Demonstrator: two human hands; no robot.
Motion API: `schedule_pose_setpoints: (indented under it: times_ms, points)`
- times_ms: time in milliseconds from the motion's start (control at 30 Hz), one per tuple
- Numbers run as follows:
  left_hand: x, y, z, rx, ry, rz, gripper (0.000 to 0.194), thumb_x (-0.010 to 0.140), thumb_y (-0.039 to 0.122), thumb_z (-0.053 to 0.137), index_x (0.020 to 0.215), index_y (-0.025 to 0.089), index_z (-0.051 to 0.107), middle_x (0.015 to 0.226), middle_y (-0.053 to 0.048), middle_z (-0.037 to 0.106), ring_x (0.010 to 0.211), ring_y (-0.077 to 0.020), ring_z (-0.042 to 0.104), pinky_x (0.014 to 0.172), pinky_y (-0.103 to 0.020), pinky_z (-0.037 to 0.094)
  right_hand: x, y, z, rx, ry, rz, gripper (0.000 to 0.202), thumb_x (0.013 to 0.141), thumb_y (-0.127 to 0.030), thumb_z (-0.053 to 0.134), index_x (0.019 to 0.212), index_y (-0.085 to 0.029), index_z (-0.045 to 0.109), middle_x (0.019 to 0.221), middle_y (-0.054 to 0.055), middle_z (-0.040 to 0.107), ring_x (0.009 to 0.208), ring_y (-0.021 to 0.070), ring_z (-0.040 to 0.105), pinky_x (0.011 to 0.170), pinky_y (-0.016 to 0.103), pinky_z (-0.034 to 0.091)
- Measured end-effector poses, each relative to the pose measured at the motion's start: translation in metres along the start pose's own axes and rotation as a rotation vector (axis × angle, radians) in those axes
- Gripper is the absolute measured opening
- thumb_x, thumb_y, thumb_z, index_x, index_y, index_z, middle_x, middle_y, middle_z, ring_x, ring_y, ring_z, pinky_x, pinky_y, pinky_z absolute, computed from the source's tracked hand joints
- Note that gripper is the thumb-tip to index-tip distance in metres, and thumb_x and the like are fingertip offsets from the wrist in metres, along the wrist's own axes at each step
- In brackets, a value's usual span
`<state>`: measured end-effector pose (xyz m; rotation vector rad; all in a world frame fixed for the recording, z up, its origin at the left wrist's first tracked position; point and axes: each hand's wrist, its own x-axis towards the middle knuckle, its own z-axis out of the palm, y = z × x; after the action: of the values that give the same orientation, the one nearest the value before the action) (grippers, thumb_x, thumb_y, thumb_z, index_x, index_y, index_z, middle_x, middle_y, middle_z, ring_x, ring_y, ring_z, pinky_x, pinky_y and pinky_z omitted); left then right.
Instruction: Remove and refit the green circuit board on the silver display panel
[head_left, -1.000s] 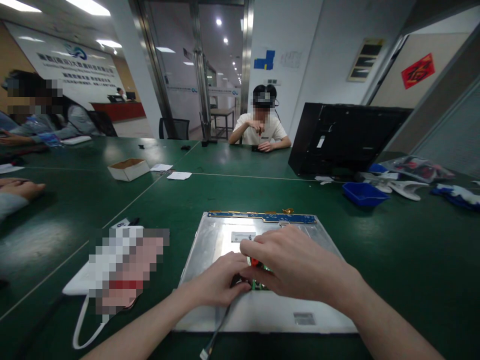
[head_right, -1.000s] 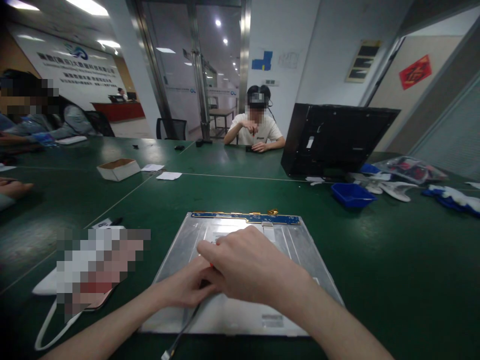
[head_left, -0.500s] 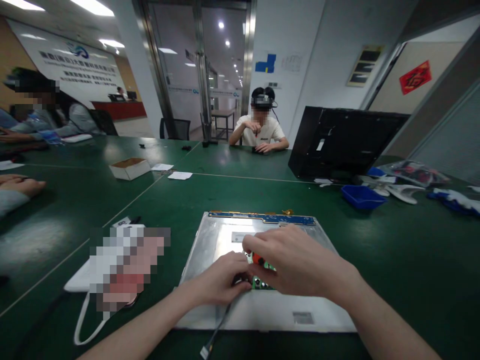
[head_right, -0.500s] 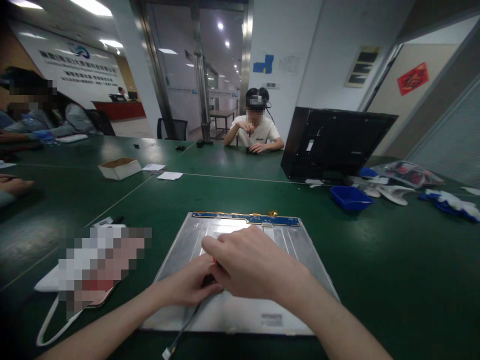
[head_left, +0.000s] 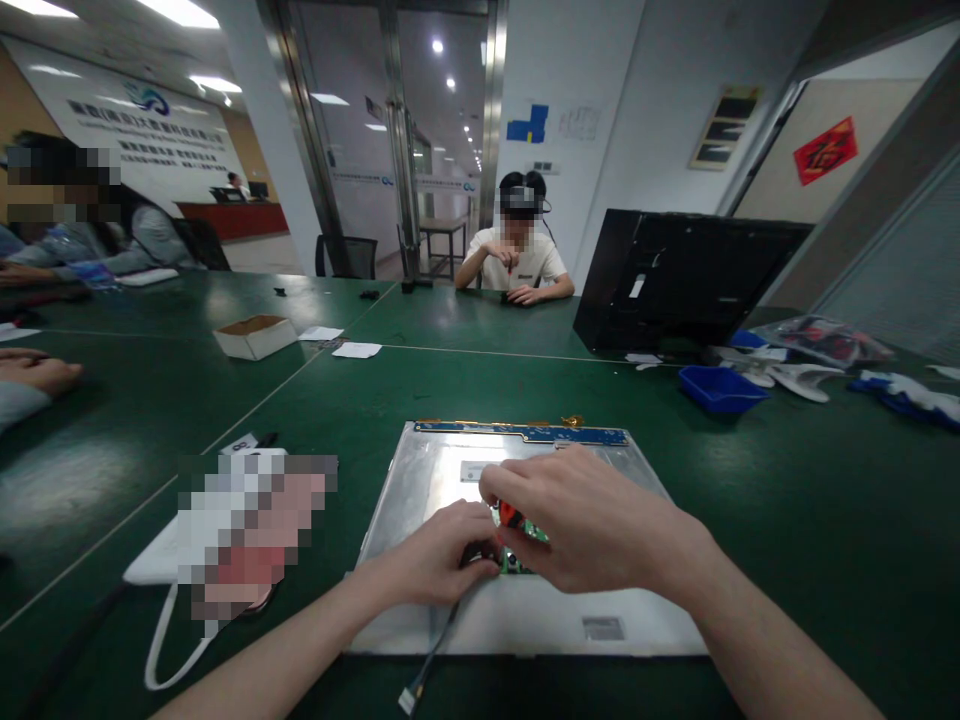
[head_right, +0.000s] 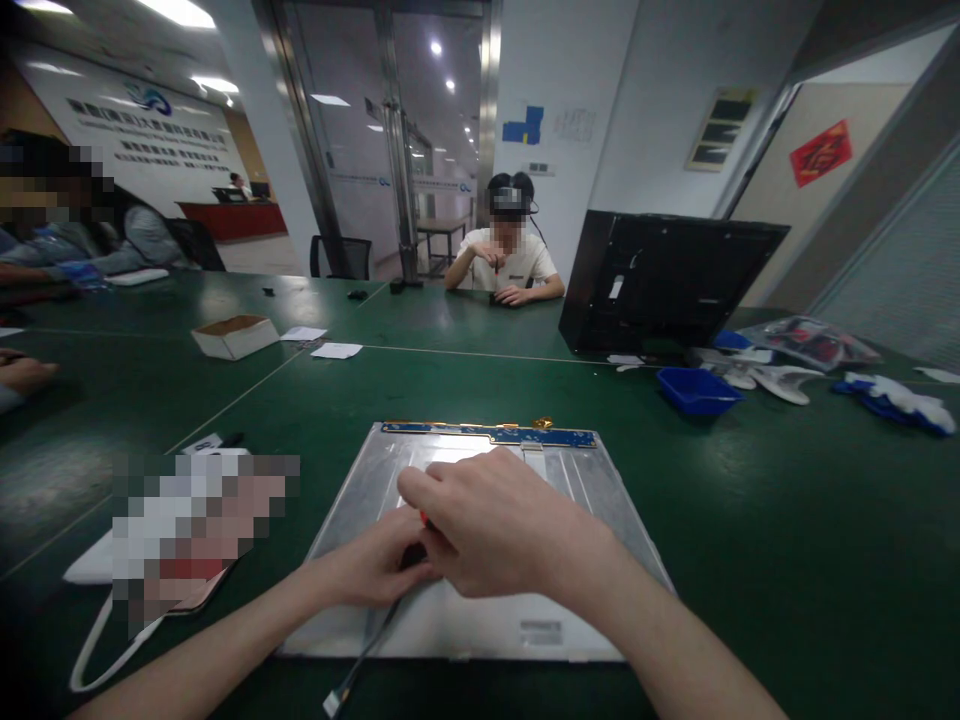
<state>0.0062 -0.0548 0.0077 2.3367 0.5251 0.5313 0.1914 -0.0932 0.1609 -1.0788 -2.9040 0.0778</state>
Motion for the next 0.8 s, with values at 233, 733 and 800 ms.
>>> schedule_pose_setpoints:
  times_ms: [233, 733, 800]
  points:
    - [-0.0025, -0.0020, 0.0000, 0.044, 0.013, -0.030, 0.007, 0.083, 0.018, 0.059, 0.089, 0.017, 0.057, 0.096, -0.005, 0.060, 0.086, -0.0201, 0.054, 0.076, -0.031, 0.044, 0.0001, 0.0005, -0.0007, -0.028, 0.005, 0.018, 0.009, 0.091, -0.027, 0.049, 0.086, -0.020, 0.050, 0.076, 0.001, 0.065, 0.060, 0.0127, 0.051, 0.051, 0.027, 0.021]
    - [-0.0012, -0.0029, 0.0009, 0.056, 0.013, 0.001, 0.006, 0.082, 0.016, 0.057, 0.087, 0.017, 0.056, 0.090, -0.004, 0.061, 0.082, -0.0190, 0.054, 0.072, -0.030, 0.042, -0.0002, 0.0026, 0.0000, -0.002, -0.009, 0.021, 0.005, 0.088, -0.025, 0.050, 0.088, -0.020, 0.050, 0.079, 0.002, 0.064, 0.061, 0.0130, 0.051, 0.051, 0.027, 0.022]
    - [-0.0009, -0.0032, 0.0011, 0.055, 0.009, 0.013, 0.006, 0.081, 0.015, 0.058, 0.087, 0.017, 0.056, 0.091, -0.004, 0.061, 0.083, -0.0193, 0.054, 0.073, -0.030, 0.042, -0.0002, 0.0024, -0.0003, 0.003, -0.013, 0.017, 0.005, 0.086, -0.024, 0.051, 0.089, -0.020, 0.050, 0.080, 0.002, 0.064, 0.062, 0.0132, 0.051, 0.051, 0.027, 0.023]
